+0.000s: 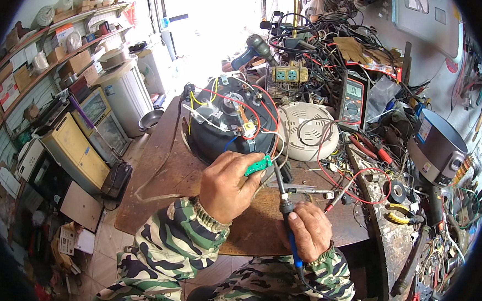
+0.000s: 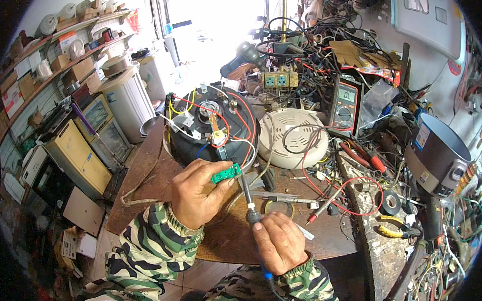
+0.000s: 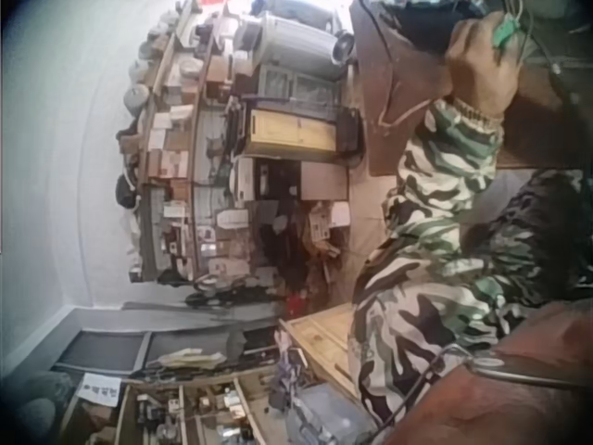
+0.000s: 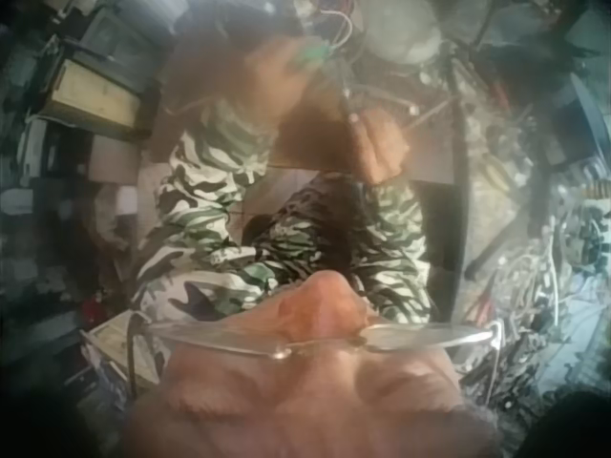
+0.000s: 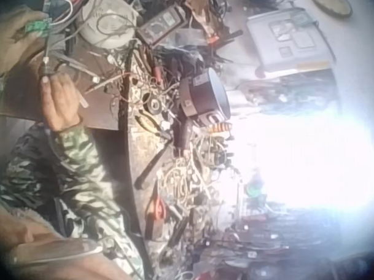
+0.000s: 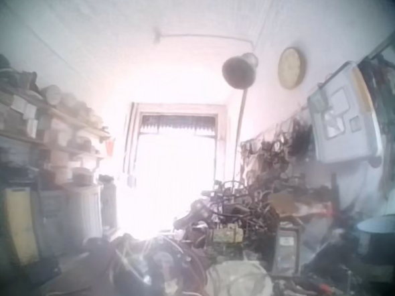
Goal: The person solders a small green circuit board using a soldering iron and solder wire. They hold the board with one hand and apply heat and solder to specific points on the board with the other hand.
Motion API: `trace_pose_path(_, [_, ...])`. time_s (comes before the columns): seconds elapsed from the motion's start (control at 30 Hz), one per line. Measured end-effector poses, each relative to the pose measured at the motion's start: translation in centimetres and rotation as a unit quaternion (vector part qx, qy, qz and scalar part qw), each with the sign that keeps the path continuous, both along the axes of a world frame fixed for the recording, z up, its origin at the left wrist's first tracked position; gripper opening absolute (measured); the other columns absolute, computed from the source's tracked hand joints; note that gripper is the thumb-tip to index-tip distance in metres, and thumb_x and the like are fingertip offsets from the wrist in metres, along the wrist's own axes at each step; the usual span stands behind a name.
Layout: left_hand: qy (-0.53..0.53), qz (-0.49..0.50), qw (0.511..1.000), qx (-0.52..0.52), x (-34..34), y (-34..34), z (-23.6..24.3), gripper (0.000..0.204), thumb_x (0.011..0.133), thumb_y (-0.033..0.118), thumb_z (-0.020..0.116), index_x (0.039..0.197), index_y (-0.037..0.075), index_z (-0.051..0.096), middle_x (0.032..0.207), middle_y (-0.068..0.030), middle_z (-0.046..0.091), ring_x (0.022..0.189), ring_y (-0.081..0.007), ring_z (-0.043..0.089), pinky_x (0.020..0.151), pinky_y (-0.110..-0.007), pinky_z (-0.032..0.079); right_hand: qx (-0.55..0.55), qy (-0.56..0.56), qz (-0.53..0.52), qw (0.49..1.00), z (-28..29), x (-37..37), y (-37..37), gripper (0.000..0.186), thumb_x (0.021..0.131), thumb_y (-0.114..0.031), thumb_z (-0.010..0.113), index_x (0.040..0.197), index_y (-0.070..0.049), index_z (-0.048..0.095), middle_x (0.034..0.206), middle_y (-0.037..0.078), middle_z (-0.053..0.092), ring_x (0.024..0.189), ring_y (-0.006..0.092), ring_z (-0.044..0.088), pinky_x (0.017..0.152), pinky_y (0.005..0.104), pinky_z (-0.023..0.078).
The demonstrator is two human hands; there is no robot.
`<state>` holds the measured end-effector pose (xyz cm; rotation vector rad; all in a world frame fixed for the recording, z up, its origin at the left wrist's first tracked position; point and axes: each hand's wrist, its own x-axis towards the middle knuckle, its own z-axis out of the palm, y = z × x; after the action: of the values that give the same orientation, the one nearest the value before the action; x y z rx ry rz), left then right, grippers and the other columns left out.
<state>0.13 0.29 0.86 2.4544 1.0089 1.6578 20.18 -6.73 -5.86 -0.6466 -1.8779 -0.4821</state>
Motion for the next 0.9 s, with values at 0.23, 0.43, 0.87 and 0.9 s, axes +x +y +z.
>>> trace_pose_path(0.23, [0.001,0.0,1.0,0.009,0.02,0.27,-0.3,0.033,0.075,-0.002,0.078,0.107,0.002,0.071,0.091,-0.0134,0.071,0.082,-0.03,0.069,0.072,-0.038,0.055,0.007,-0.013,0.014,1.0,0.17,-0.24,0.45,0.036,0.075,0.004,0.07,0.11,0.008,0.063,0.098,0.022,0.066,0.084,0.0344,0.069,0.074,0.0474,0.06])
trace_pose_path(0.43, [-0.001,-0.003,1.0,0.004,0.09,0.25,-0.24,0.034,0.074,-0.002,0.079,0.106,0.003,0.07,0.091,-0.0131,0.071,0.082,-0.0305,0.068,0.072,-0.039,0.056,0.005,-0.002,0.02,1.0,0.02,-0.44,0.5,0.037,0.074,0.004,0.071,0.11,0.008,0.063,0.097,0.022,0.066,0.084,0.0345,0.069,0.074,0.0476,0.059])
trace_pose_path(0.87, [-0.003,-0.003,1.0,0.008,0.24,0.34,-0.41,0.035,0.074,-0.002,0.079,0.107,0.004,0.07,0.091,-0.0129,0.071,0.082,-0.0303,0.068,0.072,-0.039,0.056,0.008,-0.006,0.017,1.0,-0.16,-0.24,0.5,0.038,0.074,0.004,0.071,0.111,0.008,0.062,0.097,0.023,0.066,0.083,0.0345,0.069,0.074,0.0475,0.059])
trace_pose_path(0.9, [-0.001,-0.002,1.0,0.005,0.15,0.27,-0.35,0.033,0.075,-0.002,0.079,0.107,0.002,0.071,0.092,-0.0133,0.071,0.083,-0.0298,0.069,0.072,-0.038,0.056,0.009,-0.007,0.018,1.0,-0.13,-0.27,0.53,0.038,0.074,0.004,0.071,0.111,0.008,0.062,0.097,0.023,0.066,0.083,0.0345,0.069,0.074,0.0475,0.06])
